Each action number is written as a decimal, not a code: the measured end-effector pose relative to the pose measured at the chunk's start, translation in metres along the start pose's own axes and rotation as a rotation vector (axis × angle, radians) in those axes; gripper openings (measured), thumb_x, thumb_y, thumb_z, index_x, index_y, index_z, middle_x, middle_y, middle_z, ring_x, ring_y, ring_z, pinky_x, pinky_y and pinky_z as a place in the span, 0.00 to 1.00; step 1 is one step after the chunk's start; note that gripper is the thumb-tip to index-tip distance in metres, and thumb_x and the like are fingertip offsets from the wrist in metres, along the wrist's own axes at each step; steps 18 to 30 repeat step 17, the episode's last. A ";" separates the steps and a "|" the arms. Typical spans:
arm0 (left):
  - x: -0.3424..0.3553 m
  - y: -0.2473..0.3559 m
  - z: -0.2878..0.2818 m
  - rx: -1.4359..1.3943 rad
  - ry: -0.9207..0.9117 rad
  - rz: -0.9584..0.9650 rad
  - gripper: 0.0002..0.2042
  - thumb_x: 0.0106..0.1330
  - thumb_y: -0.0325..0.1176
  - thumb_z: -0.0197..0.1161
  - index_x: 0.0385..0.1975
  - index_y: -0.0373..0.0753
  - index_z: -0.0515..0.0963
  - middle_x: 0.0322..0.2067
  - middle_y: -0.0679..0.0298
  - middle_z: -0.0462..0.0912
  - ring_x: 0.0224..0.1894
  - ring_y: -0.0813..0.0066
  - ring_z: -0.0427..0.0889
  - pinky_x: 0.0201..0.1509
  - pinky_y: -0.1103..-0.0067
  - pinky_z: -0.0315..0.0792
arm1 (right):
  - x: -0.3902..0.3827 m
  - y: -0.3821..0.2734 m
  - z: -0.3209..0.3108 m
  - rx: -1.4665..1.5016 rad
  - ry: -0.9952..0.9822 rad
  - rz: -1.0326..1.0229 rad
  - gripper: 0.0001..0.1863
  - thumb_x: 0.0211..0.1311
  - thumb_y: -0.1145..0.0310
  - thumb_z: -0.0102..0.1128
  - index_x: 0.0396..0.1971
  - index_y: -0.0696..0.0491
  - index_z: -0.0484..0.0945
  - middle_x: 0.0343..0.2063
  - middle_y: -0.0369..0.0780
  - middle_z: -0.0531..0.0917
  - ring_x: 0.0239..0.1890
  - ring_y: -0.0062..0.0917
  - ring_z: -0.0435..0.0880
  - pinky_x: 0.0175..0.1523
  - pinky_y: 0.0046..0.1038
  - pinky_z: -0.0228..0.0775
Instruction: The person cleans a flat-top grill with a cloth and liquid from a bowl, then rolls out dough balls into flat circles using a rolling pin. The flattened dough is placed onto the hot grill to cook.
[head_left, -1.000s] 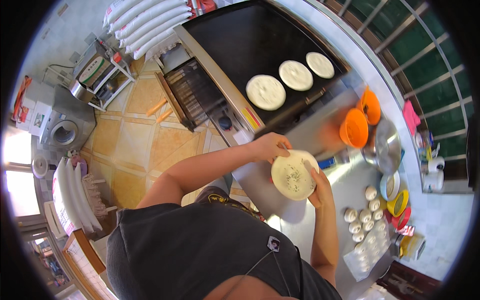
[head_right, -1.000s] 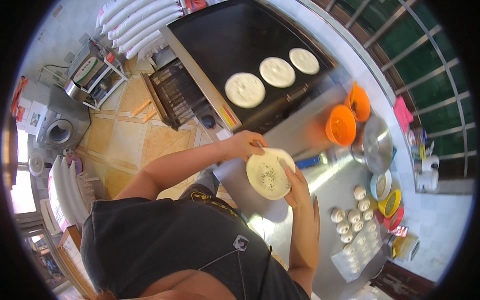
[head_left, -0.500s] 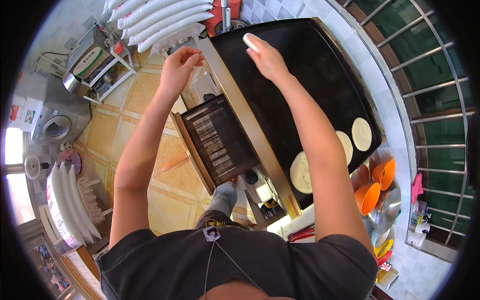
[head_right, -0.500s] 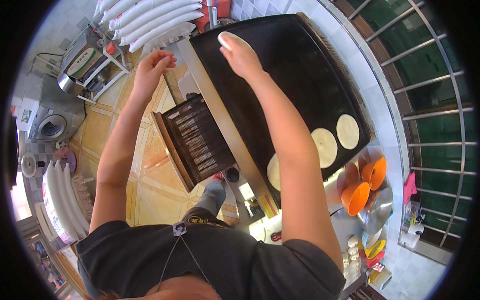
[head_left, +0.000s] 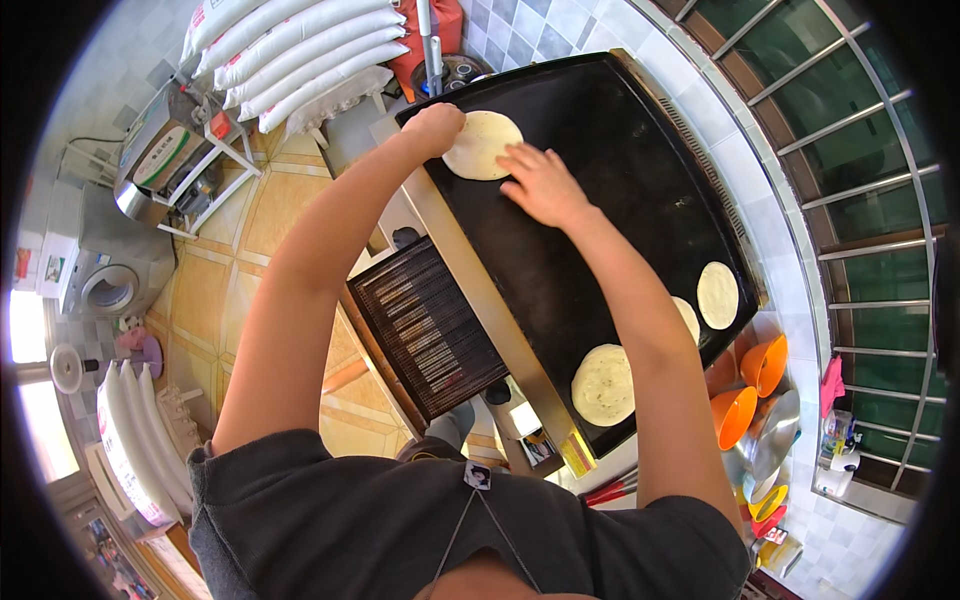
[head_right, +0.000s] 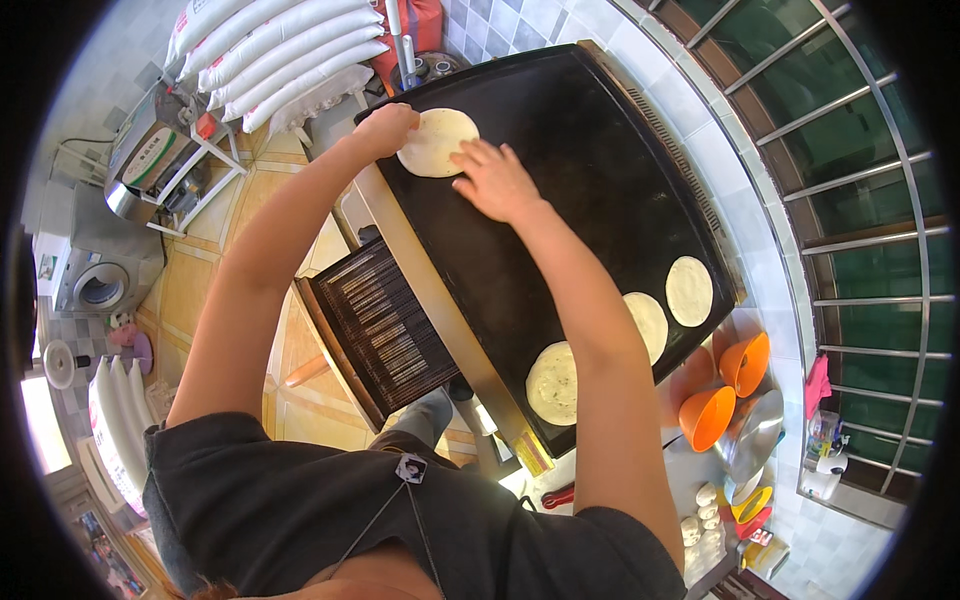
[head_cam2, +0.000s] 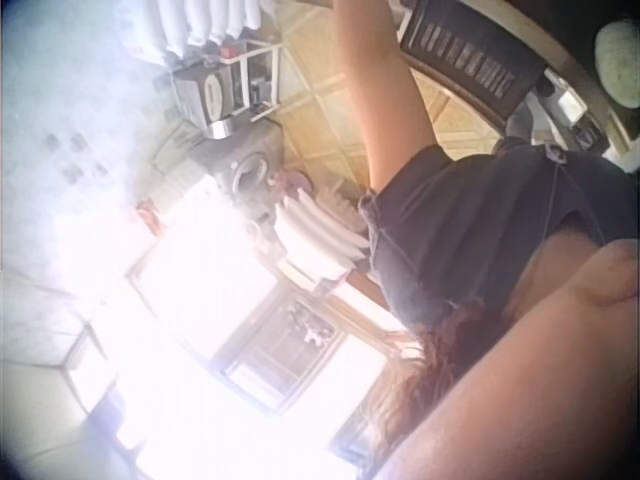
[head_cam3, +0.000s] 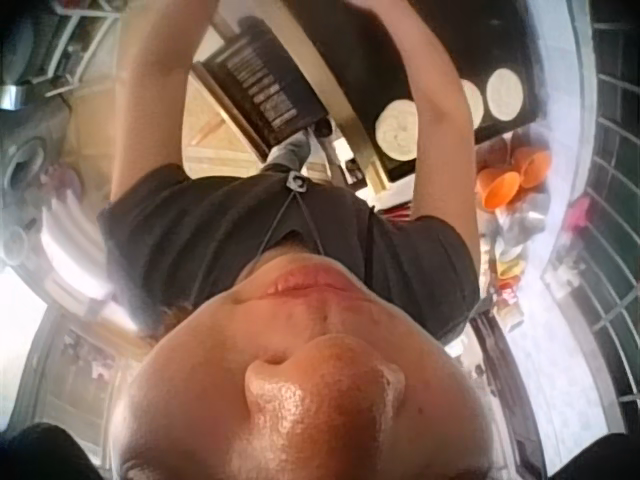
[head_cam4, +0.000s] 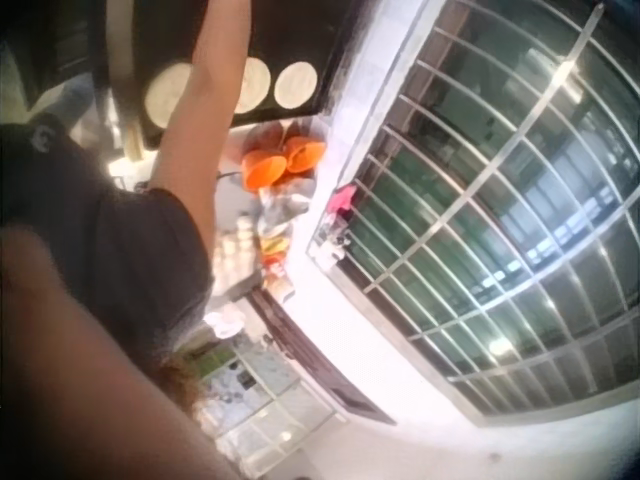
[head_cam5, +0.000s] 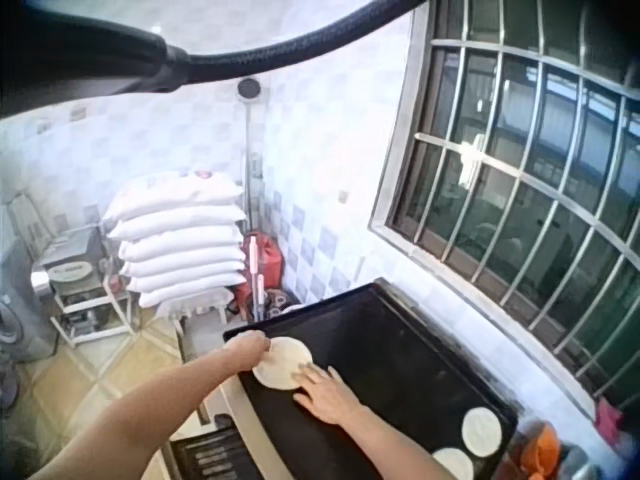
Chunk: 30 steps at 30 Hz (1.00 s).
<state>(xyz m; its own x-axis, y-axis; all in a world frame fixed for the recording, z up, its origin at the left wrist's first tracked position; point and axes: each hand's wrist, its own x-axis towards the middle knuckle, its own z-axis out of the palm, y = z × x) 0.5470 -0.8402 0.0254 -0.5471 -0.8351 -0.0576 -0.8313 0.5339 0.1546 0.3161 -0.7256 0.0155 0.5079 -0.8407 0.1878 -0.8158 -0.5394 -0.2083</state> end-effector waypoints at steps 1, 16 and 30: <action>0.001 0.003 0.001 -0.030 -0.006 -0.046 0.12 0.58 0.23 0.59 0.41 0.40 0.80 0.47 0.58 0.81 0.51 0.58 0.81 0.52 0.67 0.76 | -0.004 -0.005 0.005 0.018 -0.023 0.021 0.25 0.66 0.57 0.56 0.61 0.48 0.70 0.66 0.41 0.66 0.69 0.34 0.61 0.71 0.47 0.52; -0.009 -0.001 -0.017 -0.082 0.038 0.047 0.20 0.52 0.24 0.62 0.48 0.40 0.80 0.50 0.58 0.80 0.54 0.59 0.79 0.58 0.68 0.73 | -0.010 0.004 0.003 0.142 0.099 0.052 0.22 0.66 0.60 0.56 0.58 0.50 0.72 0.61 0.42 0.71 0.66 0.34 0.66 0.69 0.42 0.56; -0.010 -0.002 -0.017 -0.079 0.037 0.047 0.20 0.52 0.24 0.62 0.48 0.40 0.80 0.50 0.58 0.80 0.54 0.59 0.79 0.58 0.68 0.73 | -0.007 0.006 0.002 0.151 0.124 0.095 0.22 0.65 0.61 0.56 0.58 0.50 0.73 0.61 0.42 0.72 0.65 0.35 0.67 0.68 0.41 0.57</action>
